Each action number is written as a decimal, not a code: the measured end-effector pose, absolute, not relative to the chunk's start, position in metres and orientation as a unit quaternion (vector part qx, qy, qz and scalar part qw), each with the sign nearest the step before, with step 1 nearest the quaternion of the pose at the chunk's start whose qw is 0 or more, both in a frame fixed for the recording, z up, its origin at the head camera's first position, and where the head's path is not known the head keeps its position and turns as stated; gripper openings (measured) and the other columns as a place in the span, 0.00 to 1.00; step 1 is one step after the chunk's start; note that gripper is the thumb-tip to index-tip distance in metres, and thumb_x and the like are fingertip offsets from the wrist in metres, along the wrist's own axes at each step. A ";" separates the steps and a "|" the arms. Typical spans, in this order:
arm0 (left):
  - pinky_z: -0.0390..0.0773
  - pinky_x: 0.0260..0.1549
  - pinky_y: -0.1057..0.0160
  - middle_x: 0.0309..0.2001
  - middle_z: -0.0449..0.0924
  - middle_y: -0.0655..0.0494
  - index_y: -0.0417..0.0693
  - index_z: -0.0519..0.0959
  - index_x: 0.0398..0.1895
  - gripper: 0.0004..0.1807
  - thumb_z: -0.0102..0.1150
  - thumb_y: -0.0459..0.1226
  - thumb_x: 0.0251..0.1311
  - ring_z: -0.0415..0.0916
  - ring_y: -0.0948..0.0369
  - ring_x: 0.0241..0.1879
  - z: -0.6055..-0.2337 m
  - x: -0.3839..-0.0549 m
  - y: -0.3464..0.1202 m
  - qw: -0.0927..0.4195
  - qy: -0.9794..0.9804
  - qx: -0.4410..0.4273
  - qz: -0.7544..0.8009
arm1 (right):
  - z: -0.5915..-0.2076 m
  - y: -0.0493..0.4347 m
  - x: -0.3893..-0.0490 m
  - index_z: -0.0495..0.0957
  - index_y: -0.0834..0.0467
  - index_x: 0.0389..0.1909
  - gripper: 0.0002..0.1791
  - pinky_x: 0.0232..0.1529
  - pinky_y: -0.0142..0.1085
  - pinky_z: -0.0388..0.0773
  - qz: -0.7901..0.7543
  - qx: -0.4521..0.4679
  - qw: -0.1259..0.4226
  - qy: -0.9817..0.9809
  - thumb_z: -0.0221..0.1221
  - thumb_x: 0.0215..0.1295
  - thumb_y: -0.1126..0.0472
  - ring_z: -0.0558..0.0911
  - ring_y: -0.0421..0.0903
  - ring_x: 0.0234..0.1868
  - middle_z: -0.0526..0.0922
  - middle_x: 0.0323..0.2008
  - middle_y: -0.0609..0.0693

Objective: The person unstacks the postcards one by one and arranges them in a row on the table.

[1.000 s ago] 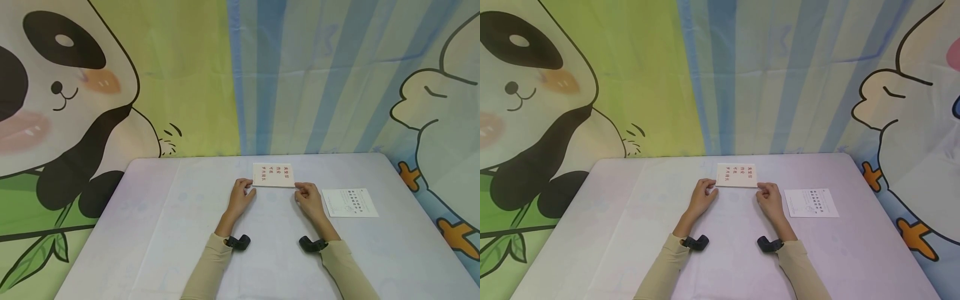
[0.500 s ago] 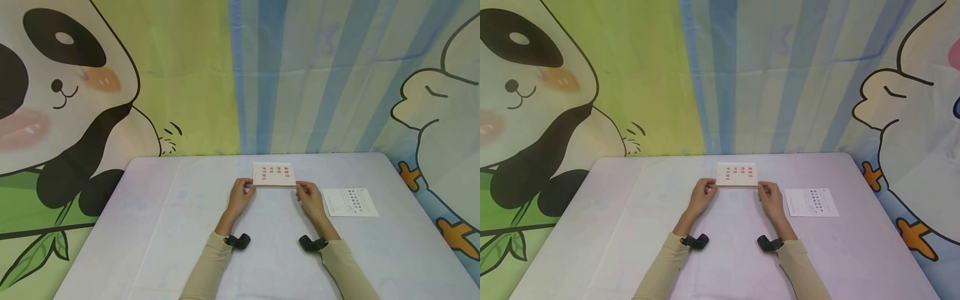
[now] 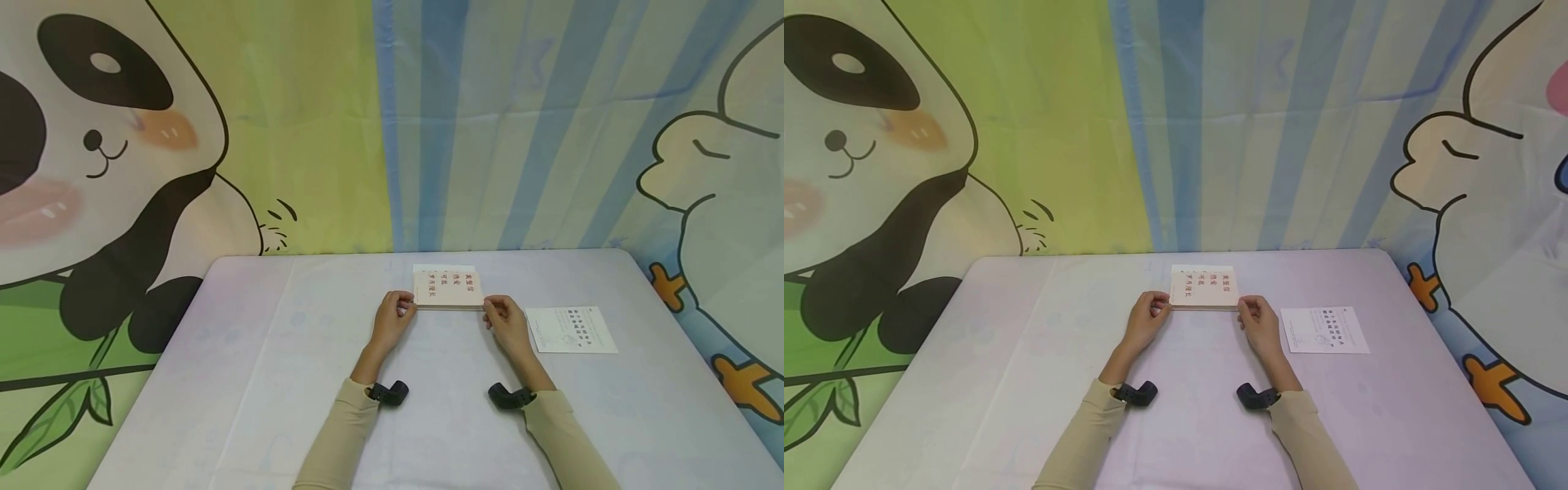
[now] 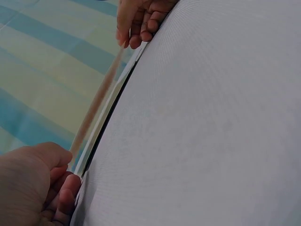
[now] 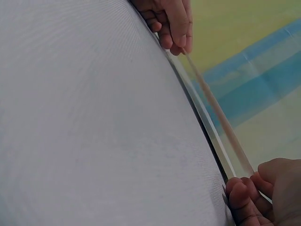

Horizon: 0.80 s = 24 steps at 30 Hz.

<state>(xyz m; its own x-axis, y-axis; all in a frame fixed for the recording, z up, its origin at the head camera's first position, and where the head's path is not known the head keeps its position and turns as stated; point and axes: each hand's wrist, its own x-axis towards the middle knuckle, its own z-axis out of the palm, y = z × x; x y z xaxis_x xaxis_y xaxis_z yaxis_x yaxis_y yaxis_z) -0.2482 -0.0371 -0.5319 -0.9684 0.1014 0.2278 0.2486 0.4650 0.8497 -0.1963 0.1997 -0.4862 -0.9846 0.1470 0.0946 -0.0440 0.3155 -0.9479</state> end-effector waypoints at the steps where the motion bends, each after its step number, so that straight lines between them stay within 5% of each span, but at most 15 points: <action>1: 0.74 0.37 0.68 0.43 0.76 0.49 0.39 0.78 0.47 0.11 0.59 0.33 0.62 0.76 0.58 0.40 -0.532 -0.249 -0.037 0.073 -0.851 -0.102 -0.509 | -0.486 0.200 -0.197 0.72 0.74 0.50 0.14 0.26 0.26 0.74 0.586 -0.034 0.082 -0.805 0.51 0.73 0.66 0.78 0.43 0.27 0.77 0.39 0.71; 24: 0.71 0.34 0.71 0.42 0.81 0.49 0.40 0.78 0.47 0.12 0.61 0.31 0.59 0.77 0.59 0.38 -0.530 -0.250 -0.037 0.070 -0.830 -0.077 -0.548 | -0.524 0.212 -0.213 0.74 0.72 0.47 0.13 0.25 0.26 0.75 0.598 -0.018 0.100 -0.795 0.58 0.68 0.66 0.77 0.37 0.25 0.79 0.35 0.65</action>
<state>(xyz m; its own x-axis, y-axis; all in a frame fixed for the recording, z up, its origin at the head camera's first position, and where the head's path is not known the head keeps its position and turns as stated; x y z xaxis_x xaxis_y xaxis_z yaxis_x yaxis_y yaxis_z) -0.2496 -0.0372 -0.5296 -0.9782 0.0507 0.2012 0.2050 0.3876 0.8987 -0.2129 0.2118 -0.5241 -0.9792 0.1491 0.1376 -0.0908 0.2845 -0.9544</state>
